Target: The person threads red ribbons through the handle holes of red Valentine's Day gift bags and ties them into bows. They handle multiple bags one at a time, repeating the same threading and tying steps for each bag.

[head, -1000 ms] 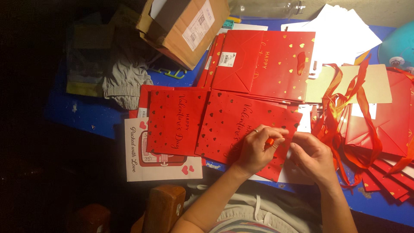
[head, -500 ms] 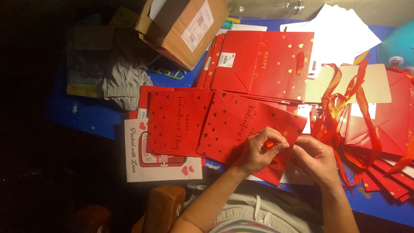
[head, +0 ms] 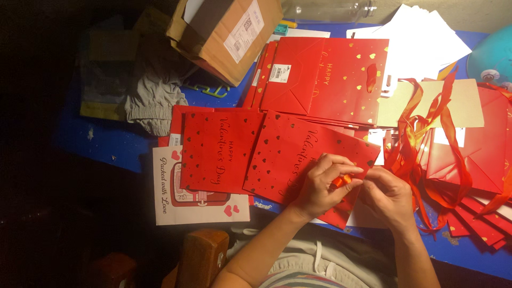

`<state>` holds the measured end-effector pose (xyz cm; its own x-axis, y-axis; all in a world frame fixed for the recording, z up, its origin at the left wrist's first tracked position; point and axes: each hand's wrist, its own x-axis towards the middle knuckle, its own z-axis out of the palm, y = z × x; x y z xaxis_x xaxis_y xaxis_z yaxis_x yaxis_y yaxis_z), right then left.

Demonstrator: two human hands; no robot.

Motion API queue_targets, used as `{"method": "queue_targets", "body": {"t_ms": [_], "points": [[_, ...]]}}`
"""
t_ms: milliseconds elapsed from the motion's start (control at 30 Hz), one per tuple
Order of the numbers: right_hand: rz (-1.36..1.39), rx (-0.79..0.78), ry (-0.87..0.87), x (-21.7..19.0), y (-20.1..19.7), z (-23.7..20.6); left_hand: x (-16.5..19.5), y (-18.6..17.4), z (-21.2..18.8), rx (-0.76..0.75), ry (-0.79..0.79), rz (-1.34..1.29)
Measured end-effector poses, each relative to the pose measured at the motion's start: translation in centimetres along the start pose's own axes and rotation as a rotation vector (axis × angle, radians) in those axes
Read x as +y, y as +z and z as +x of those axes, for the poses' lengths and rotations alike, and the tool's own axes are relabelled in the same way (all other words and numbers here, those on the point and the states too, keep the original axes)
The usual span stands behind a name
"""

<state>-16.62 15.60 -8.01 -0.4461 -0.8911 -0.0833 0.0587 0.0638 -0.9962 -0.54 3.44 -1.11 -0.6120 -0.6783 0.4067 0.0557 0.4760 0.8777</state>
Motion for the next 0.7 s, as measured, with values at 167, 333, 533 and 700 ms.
{"method": "queue_targets", "body": {"t_ms": [167, 333, 533, 700], "points": [[-0.044, 0.024, -0.001, -0.5, 0.2, 0.0, -0.2, 0.2, 0.0, 0.064, 0.001, 0.013], [-0.206, 0.071, -0.095, -1.1, 0.6, 0.1, 0.0, 0.2, 0.0, 0.072, -0.011, 0.074], [-0.144, 0.095, 0.015, -0.9, 0.5, 0.1, 0.2, 0.3, 0.3, 0.073, -0.038, 0.116], [-0.174, 0.068, -0.069, -1.0, 0.5, 0.3, -0.1, 0.2, 0.2, 0.050, -0.049, 0.063]]}}
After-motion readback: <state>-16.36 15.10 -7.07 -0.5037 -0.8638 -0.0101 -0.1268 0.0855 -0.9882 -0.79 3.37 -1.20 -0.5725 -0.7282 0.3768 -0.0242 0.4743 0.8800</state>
